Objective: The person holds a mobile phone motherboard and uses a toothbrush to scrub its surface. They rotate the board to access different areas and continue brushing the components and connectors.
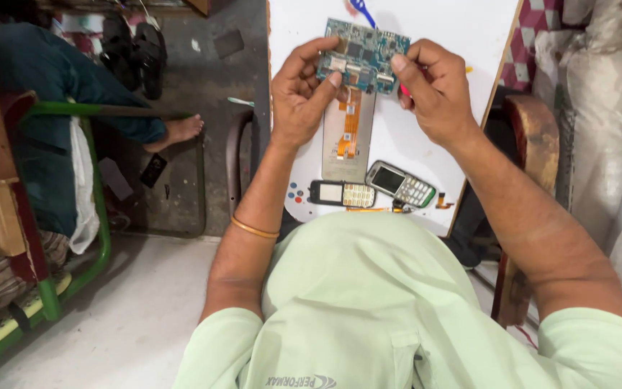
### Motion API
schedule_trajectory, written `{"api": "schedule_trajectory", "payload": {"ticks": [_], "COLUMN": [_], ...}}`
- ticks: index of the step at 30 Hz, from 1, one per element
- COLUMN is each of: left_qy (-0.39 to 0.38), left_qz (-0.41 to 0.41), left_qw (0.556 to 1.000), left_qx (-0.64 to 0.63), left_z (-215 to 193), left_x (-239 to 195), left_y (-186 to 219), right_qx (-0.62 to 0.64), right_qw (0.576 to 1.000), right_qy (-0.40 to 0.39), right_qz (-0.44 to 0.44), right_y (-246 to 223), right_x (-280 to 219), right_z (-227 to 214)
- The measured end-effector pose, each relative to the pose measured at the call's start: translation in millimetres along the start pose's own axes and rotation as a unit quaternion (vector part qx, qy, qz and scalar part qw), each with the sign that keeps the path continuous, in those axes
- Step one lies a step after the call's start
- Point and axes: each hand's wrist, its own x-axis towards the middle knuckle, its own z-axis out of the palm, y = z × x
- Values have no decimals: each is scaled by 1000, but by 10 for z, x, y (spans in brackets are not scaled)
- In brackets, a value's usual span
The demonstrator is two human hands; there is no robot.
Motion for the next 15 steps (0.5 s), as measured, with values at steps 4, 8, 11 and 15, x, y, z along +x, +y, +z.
{"api": "schedule_trajectory", "payload": {"ticks": [4,8,11,15], "left_qy": [-16,-15,-15,-10], "left_qz": [31,65,82,82], "left_qw": [997,994,994,994], "left_qx": [67,86,68,78], "left_z": [8,20,10,-6], "left_x": [-38,-10,-8,-24], "left_y": [3,9,0,-19], "right_qx": [-63,-139,-164,-153], "right_qw": [995,980,970,975], "right_qy": [-13,-23,-30,-34], "right_qz": [-80,-140,-179,-156], "right_y": [49,58,73,77], "right_x": [-42,-10,-12,-12], "right_z": [-9,-23,-21,-12]}}
